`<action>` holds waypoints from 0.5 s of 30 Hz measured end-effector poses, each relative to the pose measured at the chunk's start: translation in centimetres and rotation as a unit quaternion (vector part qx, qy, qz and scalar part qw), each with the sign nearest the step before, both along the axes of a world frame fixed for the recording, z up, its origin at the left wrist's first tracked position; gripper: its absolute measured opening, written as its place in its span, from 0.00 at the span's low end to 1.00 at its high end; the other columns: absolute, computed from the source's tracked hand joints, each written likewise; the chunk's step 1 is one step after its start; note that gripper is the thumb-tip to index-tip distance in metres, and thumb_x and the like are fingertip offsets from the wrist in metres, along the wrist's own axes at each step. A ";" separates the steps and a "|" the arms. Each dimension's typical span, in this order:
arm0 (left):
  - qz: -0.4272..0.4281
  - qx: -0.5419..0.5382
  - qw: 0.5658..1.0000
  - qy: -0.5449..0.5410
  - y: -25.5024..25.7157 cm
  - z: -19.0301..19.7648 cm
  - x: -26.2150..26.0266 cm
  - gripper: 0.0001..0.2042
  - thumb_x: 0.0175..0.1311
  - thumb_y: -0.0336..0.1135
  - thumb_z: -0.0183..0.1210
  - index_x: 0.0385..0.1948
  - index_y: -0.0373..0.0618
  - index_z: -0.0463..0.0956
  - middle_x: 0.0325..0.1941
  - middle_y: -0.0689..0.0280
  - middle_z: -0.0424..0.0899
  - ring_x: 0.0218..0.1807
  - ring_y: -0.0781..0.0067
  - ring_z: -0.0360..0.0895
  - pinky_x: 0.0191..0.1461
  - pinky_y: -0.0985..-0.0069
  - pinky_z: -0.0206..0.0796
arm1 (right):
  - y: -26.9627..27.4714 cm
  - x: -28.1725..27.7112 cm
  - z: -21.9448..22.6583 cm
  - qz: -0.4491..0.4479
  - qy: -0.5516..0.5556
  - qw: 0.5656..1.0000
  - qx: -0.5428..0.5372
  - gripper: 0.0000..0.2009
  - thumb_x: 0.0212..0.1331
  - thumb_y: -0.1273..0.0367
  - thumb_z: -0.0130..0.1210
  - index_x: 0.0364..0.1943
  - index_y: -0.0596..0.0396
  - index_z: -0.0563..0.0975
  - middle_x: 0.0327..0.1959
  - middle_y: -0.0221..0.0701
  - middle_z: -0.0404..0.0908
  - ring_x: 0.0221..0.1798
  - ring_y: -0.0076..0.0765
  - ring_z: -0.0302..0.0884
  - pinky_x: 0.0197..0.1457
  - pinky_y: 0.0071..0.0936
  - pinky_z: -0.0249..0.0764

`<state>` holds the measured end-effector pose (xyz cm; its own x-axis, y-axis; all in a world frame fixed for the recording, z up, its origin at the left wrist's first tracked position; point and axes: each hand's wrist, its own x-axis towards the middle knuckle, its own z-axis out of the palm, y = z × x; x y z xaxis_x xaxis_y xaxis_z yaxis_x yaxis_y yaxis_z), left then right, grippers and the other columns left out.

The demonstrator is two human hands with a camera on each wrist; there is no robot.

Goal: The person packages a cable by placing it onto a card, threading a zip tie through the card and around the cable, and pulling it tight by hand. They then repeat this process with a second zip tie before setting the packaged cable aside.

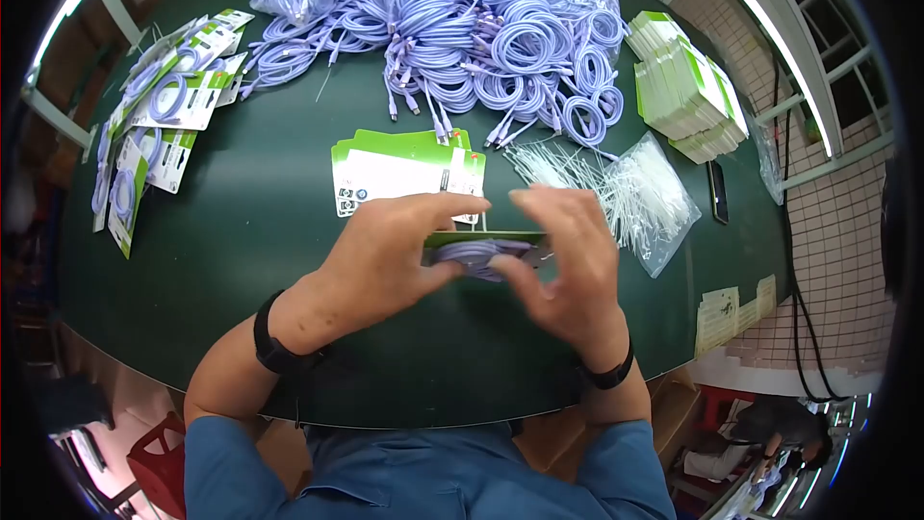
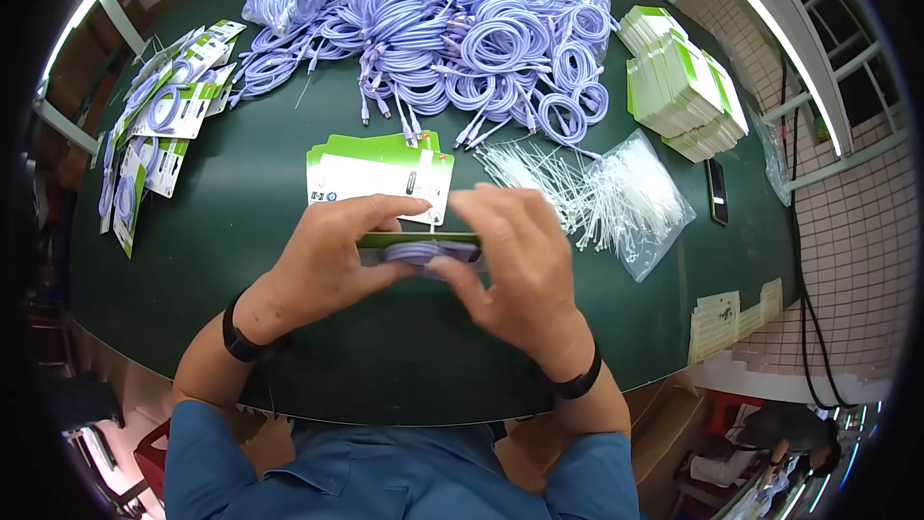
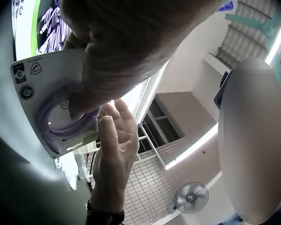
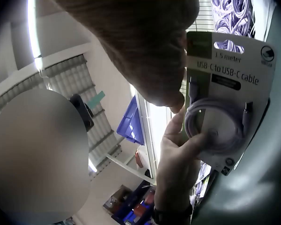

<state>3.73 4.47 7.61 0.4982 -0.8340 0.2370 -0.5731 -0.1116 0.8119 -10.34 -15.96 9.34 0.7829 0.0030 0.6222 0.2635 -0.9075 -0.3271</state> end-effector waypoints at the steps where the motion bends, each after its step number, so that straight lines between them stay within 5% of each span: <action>1: -0.008 -0.020 0.999 -0.046 -0.2 -0.1 -0.5 0.29 0.52 0.28 0.76 0.59 0.43 0.80 0.48 0.58 0.88 0.45 0.62 0.88 0.51 0.67 0.80 | 1.0 -0.2 -0.3 0.019 0.042 0.999 0.024 0.30 0.60 0.72 0.72 0.67 0.63 0.74 0.51 0.43 0.85 0.51 0.45 0.84 0.56 0.35 0.80; 3: -0.016 -0.039 0.995 -0.092 -0.3 -0.3 -0.6 0.29 0.52 0.29 0.77 0.60 0.44 0.80 0.46 0.57 0.88 0.44 0.59 0.88 0.49 0.65 0.79 | 2.4 -0.4 -0.7 0.053 0.124 0.988 0.070 0.30 0.59 0.75 0.71 0.67 0.64 0.74 0.48 0.44 0.85 0.46 0.47 0.86 0.51 0.34 0.81; 8: 0.064 -0.204 0.973 -0.093 -1.2 -0.4 0.2 0.31 0.53 0.31 0.77 0.61 0.43 0.77 0.45 0.61 0.86 0.45 0.63 0.87 0.44 0.68 0.78 | 1.5 -0.3 -1.1 0.051 0.103 0.978 0.175 0.27 0.63 0.77 0.68 0.66 0.66 0.74 0.47 0.41 0.87 0.44 0.39 0.87 0.50 0.29 0.82; 11: 0.140 -0.259 0.954 -0.063 -1.3 -0.4 0.3 0.30 0.56 0.32 0.77 0.62 0.42 0.76 0.46 0.62 0.85 0.47 0.67 0.86 0.43 0.72 0.77 | 0.6 0.1 -2.3 0.003 0.101 0.824 0.558 0.24 0.68 0.77 0.64 0.66 0.69 0.73 0.53 0.39 0.86 0.52 0.29 0.85 0.57 0.25 0.81; 14: 0.093 -0.170 0.962 0.194 -0.5 -2.0 -0.2 0.30 0.60 0.34 0.76 0.63 0.38 0.74 0.48 0.63 0.85 0.50 0.71 0.85 0.44 0.75 0.78 | -0.2 0.7 -3.1 -0.003 0.067 0.795 0.603 0.22 0.70 0.77 0.63 0.66 0.69 0.73 0.54 0.39 0.86 0.53 0.28 0.85 0.59 0.25 0.80; 15: 0.089 -0.165 0.963 0.194 -0.5 -2.3 -0.4 0.30 0.60 0.34 0.76 0.63 0.38 0.74 0.48 0.63 0.85 0.50 0.71 0.85 0.44 0.75 0.78 | -0.3 0.6 -3.3 -0.004 0.053 0.780 0.624 0.22 0.71 0.77 0.62 0.65 0.69 0.73 0.54 0.39 0.86 0.53 0.27 0.84 0.59 0.24 0.80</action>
